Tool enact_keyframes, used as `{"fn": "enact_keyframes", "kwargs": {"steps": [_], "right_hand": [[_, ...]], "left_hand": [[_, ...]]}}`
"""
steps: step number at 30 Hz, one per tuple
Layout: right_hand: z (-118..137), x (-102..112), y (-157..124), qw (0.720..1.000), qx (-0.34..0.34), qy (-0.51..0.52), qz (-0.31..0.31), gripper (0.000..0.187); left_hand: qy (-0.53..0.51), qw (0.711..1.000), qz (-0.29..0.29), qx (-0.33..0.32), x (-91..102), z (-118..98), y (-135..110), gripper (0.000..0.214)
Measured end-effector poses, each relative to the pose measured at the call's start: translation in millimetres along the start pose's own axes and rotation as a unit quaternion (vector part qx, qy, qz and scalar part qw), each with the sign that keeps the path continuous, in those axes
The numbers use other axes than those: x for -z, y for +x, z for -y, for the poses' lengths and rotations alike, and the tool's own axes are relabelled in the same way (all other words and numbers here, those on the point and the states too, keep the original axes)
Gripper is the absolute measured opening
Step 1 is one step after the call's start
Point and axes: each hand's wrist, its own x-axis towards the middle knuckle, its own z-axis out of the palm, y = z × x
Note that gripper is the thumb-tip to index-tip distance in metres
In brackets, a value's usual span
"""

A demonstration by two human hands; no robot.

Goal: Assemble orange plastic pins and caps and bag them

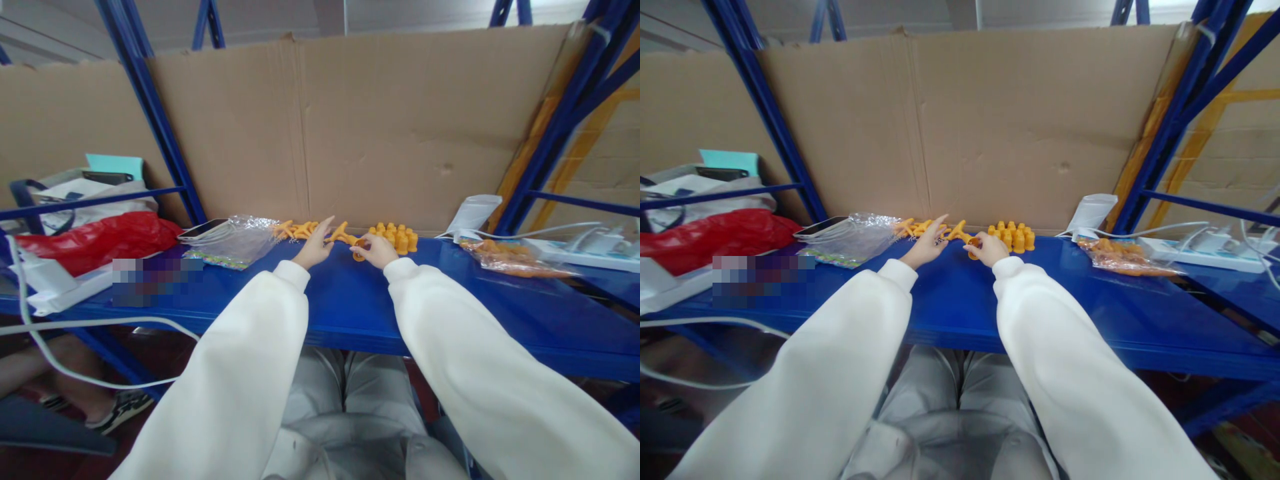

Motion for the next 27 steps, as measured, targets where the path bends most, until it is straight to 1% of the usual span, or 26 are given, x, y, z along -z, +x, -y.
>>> {"fn": "enact_keyframes", "kwargs": {"steps": [2,4,8,11,14,17,21,24,27], "right_hand": [[5.8,-2.8,-1.9,0.997,0.006,-0.071,0.011,0.034],[10.2,-4.4,-3.6,0.992,0.032,-0.119,0.017,0.033],[14.1,-5.0,-5.8,0.982,0.085,-0.166,0.021,0.028],[14.8,-5.9,-6.6,0.979,0.108,-0.169,0.032,0.026],[15.3,-7.7,-6.8,0.974,0.154,-0.156,0.062,0.035],[16.9,-8.0,-7.1,0.969,0.166,-0.162,0.085,0.04],[20.7,-4.5,-8.3,0.962,0.165,-0.203,0.078,0.043],[23.0,-1.3,-8.8,0.956,0.176,-0.227,0.062,0.045],[23.5,-0.2,-8.2,0.95,0.178,-0.25,0.048,0.047]], "left_hand": [[0.032,0.999,0.011,-0.007,-0.8,3.4,0.2,0.069],[0.079,0.997,0.02,-0.005,1.4,6.3,0.1,0.06],[0.162,0.985,0.046,0.044,6.9,10.6,-0.6,0.046],[0.186,0.978,0.065,0.072,6.4,13.5,-1.4,0.047],[0.2,0.974,0.08,0.075,3.7,16.0,-1.6,0.052],[0.228,0.964,0.105,0.088,1.7,16.5,-0.5,0.055],[0.269,0.951,0.12,0.096,0.2,15.2,7.6,0.055],[0.279,0.947,0.132,0.09,-2.2,16.9,19.9,0.054],[0.3,0.936,0.153,0.104,-5.8,22.4,33.4,0.054]]}}
